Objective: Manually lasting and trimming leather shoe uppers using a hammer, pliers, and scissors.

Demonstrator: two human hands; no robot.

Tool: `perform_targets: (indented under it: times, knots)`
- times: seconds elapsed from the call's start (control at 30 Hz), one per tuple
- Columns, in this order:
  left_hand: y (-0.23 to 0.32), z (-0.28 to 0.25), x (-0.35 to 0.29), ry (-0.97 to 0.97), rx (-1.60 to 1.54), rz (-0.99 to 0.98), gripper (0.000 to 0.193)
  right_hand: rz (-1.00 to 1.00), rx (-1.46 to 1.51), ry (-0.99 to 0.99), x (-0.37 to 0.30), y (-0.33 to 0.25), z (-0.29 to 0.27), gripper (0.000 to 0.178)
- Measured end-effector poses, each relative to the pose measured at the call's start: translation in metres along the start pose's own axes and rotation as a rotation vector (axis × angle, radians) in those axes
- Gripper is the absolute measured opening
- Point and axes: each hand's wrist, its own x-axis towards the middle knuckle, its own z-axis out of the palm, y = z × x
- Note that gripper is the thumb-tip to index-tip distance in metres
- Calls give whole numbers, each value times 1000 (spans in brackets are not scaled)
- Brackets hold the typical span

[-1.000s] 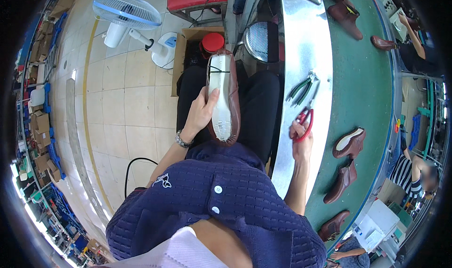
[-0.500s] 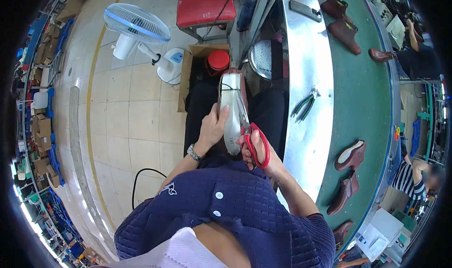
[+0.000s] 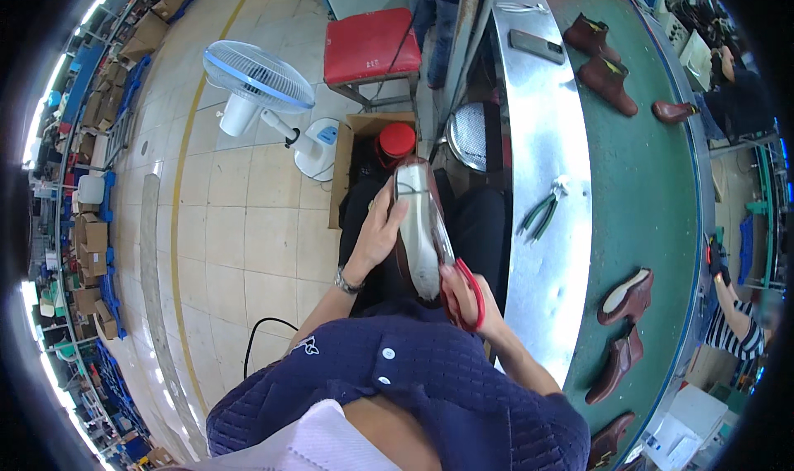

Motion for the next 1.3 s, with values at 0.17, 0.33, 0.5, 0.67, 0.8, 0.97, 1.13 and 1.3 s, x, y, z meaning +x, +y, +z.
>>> perform_targets:
  times: [0.17, 0.33, 0.5, 0.67, 0.8, 0.97, 1.13, 1.3]
  knots:
    - [-21, 6, 71, -81, -401, -237, 42, -73, -38, 171, -21, 9, -18, 48]
    - [-14, 8, 80, -264, -632, -398, 21, -111, 106, 713, -11, 45, -67, 37]
    - [-17, 5, 84, -270, -593, -338, 19, 5, -493, 1101, -7, 86, -121, 39]
    - [-13, 8, 59, 10, -510, -75, 28, 138, -728, 1171, -11, 119, -143, 40]
    - [13, -16, 25, -48, 112, 202, 29, 118, -784, 1191, -1, 103, -138, 39]
    - [14, -7, 28, 196, 563, 528, 11, -256, -939, 1170, 61, 64, -138, 46]
    - [22, -6, 35, -10, 674, 368, 20, -267, -972, 1159, 129, 72, -144, 64]
    - [10, 0, 30, -20, 649, 327, 19, -130, -964, 1173, 128, 79, -146, 72]
